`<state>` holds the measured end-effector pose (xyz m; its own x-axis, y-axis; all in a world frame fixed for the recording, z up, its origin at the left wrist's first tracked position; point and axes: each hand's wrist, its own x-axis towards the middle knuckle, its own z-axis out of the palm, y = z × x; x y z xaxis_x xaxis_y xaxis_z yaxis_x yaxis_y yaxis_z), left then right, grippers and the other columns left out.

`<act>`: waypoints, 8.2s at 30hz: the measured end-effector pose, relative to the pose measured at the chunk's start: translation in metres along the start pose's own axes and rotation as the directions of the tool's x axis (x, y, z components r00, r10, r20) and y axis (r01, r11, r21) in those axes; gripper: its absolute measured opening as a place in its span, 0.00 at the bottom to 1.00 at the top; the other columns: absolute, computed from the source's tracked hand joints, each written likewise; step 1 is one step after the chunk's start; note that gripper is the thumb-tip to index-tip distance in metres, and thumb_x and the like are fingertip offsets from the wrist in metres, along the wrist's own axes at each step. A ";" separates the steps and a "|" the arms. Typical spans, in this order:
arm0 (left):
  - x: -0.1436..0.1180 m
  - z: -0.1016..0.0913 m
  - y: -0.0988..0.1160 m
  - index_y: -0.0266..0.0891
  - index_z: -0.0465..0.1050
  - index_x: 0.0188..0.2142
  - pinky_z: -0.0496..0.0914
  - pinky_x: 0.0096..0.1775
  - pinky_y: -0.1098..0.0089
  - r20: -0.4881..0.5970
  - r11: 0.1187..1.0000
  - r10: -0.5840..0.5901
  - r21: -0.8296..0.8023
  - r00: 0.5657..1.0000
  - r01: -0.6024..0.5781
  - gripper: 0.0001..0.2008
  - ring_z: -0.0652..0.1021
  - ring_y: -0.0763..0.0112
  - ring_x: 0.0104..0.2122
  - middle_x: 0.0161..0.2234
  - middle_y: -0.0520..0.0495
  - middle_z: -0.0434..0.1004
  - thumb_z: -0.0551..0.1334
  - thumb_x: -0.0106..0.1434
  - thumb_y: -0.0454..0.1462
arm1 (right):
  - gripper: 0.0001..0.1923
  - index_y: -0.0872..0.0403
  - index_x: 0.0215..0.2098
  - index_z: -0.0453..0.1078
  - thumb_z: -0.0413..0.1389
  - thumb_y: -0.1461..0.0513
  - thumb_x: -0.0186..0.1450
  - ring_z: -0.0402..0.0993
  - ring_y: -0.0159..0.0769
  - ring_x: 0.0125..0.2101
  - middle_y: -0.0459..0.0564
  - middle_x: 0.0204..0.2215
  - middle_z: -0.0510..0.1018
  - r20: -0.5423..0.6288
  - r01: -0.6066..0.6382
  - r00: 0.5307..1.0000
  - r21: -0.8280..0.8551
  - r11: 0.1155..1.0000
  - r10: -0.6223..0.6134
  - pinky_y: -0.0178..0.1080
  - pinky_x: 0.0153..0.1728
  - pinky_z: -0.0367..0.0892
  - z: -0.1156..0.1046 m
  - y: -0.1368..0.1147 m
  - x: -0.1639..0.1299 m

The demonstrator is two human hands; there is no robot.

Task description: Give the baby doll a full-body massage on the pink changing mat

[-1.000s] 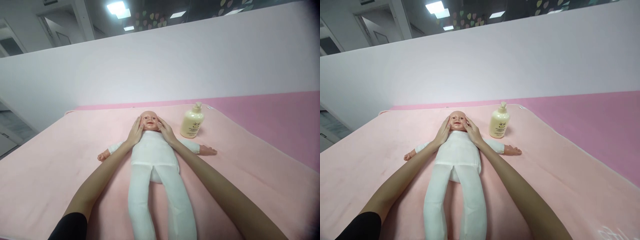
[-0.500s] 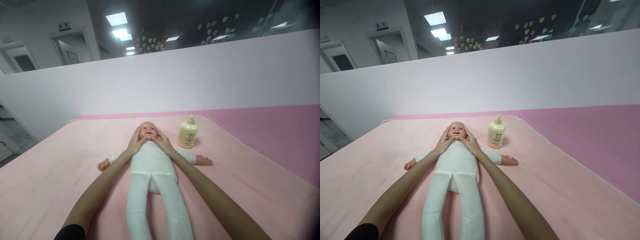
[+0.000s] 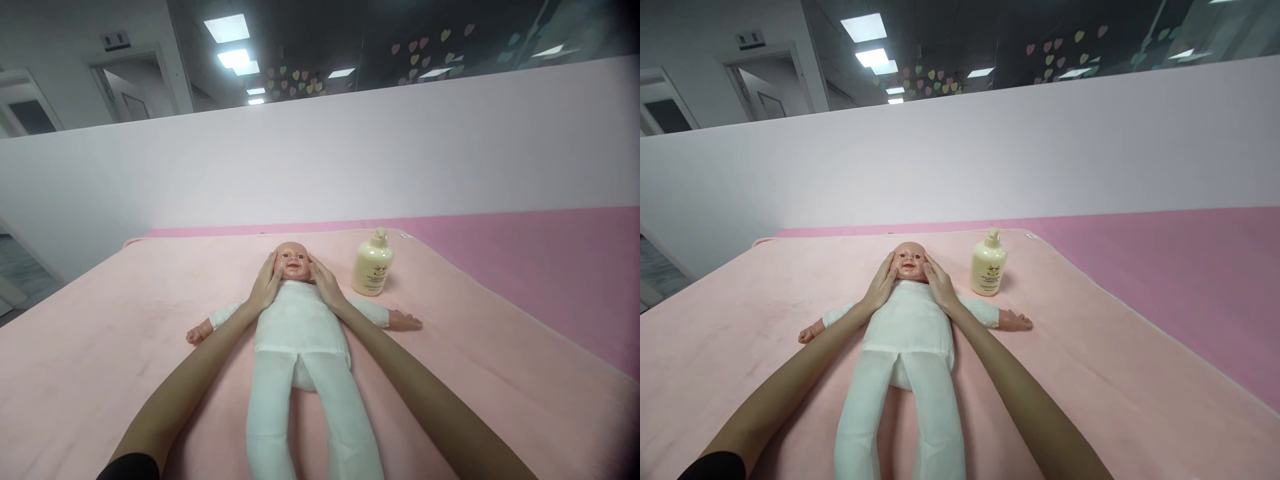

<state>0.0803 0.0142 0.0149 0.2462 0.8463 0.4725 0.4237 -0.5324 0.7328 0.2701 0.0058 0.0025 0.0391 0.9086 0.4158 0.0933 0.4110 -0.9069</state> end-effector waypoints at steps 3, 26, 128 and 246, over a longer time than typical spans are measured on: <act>0.000 0.000 -0.001 0.41 0.46 0.66 0.48 0.66 0.58 0.011 1.000 -0.008 0.002 1.000 0.008 0.35 0.51 0.62 0.67 0.68 0.43 0.46 0.49 0.66 0.54 | 0.40 0.51 0.63 0.59 0.56 0.42 0.58 0.58 0.43 0.62 0.52 0.62 0.61 0.025 -0.032 0.999 -0.011 0.999 0.032 0.47 0.63 0.54 0.000 -0.005 -0.002; 0.004 0.002 -0.013 0.41 0.52 0.65 0.47 0.66 0.59 -0.044 0.998 0.023 -0.050 0.999 -0.026 0.31 0.54 0.64 0.66 0.66 0.43 0.51 0.44 0.68 0.53 | 0.34 0.51 0.60 0.64 0.54 0.44 0.60 0.58 0.42 0.61 0.50 0.61 0.63 -0.003 0.004 1.000 0.039 0.999 -0.004 0.46 0.62 0.53 0.000 0.006 0.002; -0.094 -0.004 0.083 0.43 0.75 0.43 0.56 0.62 0.59 0.284 0.954 0.190 0.171 0.940 -0.245 0.14 0.72 0.65 0.53 0.51 0.48 0.75 0.53 0.64 0.38 | 0.23 0.54 0.52 0.71 0.41 0.55 0.68 0.69 0.42 0.54 0.54 0.52 0.74 -0.100 0.008 0.994 -0.396 0.918 -0.051 0.50 0.57 0.61 -0.001 -0.024 -0.081; -0.085 -0.005 0.056 0.44 0.52 0.65 0.43 0.63 0.46 0.164 0.899 -0.151 0.432 0.975 0.067 0.26 0.50 0.59 0.67 0.67 0.43 0.46 0.45 0.69 0.44 | 0.17 0.49 0.39 0.78 0.47 0.61 0.63 0.73 0.39 0.49 0.47 0.43 0.80 0.369 0.367 0.911 -0.529 0.765 -0.182 0.40 0.54 0.64 0.012 -0.074 -0.107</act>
<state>0.0782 -0.0877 0.0180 0.3186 0.9088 0.2694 0.7742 -0.4134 0.4792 0.2469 -0.1207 0.0244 -0.3485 0.7807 0.5187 0.6122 0.6086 -0.5048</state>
